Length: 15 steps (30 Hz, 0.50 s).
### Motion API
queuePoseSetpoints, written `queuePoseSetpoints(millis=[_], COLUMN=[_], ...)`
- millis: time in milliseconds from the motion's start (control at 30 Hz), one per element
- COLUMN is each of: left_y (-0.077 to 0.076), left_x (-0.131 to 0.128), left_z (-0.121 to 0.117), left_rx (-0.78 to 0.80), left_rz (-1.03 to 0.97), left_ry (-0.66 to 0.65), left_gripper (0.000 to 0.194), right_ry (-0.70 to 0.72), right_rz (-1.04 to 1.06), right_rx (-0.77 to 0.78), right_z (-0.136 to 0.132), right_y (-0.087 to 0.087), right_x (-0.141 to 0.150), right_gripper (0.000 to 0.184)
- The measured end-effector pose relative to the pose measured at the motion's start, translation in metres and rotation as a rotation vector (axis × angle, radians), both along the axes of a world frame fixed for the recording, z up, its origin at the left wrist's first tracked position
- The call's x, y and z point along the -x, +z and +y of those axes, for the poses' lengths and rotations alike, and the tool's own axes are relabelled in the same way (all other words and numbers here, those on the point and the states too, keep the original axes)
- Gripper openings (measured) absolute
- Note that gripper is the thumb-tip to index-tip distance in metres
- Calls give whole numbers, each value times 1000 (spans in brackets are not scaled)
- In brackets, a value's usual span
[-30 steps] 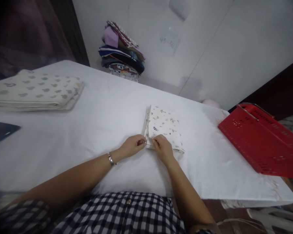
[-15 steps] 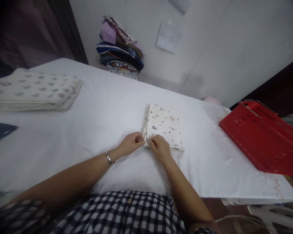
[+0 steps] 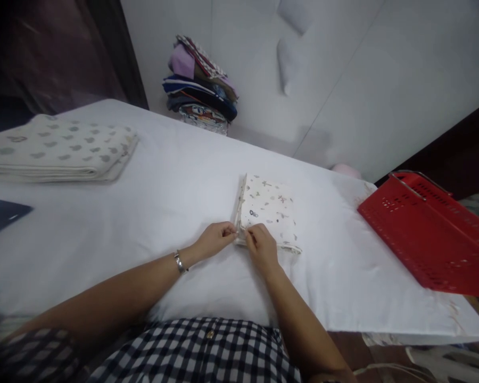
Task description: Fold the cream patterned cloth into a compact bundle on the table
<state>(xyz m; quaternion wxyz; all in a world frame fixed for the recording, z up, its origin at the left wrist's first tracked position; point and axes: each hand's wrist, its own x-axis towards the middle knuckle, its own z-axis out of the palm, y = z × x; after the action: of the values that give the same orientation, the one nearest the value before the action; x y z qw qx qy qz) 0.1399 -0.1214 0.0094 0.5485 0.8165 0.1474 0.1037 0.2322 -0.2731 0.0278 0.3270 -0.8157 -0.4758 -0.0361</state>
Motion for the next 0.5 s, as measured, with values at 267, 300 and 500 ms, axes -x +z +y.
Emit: queuePoseSetpoints(millis=[267, 300, 500], left_y=[-7, -5, 2], left_x=[-5, -6, -5], left_z=[-2, -2, -4], left_rx=[328, 358, 387], left_rz=[-35, -28, -16], left_ry=[27, 33, 47], left_gripper=[14, 14, 14], right_ry=[19, 22, -15], right_rz=[-181, -192, -154], right_rx=[96, 81, -45], right_z=[0, -1, -4], right_y=[-2, -2, -6], right_x=[8, 8, 6], right_gripper=[14, 14, 18])
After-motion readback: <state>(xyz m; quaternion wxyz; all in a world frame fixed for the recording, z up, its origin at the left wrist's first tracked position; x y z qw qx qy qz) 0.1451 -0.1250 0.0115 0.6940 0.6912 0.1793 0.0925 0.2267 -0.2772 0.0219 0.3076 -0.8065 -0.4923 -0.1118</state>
